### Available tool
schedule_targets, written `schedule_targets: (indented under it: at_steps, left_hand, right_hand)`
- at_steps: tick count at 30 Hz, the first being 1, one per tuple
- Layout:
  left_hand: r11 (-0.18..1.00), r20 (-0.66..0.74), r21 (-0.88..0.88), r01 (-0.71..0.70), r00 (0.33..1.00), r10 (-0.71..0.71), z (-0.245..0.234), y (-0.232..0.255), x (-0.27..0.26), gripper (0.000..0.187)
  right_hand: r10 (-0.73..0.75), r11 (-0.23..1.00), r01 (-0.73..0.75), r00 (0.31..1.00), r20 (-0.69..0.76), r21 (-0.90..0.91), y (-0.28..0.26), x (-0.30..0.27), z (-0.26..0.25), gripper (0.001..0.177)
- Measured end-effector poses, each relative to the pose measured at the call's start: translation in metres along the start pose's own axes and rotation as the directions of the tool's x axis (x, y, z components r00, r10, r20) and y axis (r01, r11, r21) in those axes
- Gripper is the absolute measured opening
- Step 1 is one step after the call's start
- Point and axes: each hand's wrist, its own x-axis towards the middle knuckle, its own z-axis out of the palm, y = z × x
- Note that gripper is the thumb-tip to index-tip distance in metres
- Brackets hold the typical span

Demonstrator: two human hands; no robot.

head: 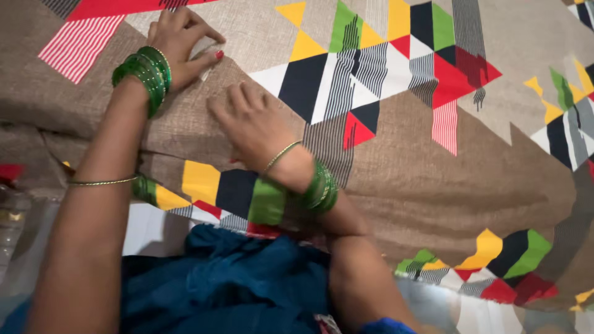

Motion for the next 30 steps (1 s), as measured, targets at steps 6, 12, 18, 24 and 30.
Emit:
schedule_targets:
  at_steps: [6,12,18,24,30]
  left_hand:
    - [0.998,-0.064,0.036,0.051,0.997,-0.049,0.006,-0.003,0.004,0.036]
    - [0.994,-0.132,0.03,0.107,0.986,-0.102,0.003,-0.005,-0.001,0.036]
    - [0.976,-0.072,0.157,0.149,0.988,-0.139,0.0,0.017,0.004,0.035]
    - [0.967,-0.046,0.199,0.156,0.988,-0.15,0.002,0.019,0.006,0.035]
    - [0.994,-0.082,0.045,0.1,0.992,-0.096,0.016,-0.006,0.009,0.041]
  right_hand:
    - [0.062,0.989,-0.065,0.998,-0.029,-0.134,-0.02,0.006,0.015,0.099]
    - [-0.011,1.0,0.012,0.998,-0.055,0.008,-0.03,0.011,0.015,0.09]
    - [-0.086,0.996,0.081,0.989,-0.116,-0.048,-0.042,0.007,0.018,0.077]
    - [-0.092,0.994,0.099,0.984,-0.152,0.044,-0.039,0.021,0.029,0.066]
    - [-0.133,0.99,0.133,0.991,-0.013,0.035,-0.04,0.039,0.012,0.062]
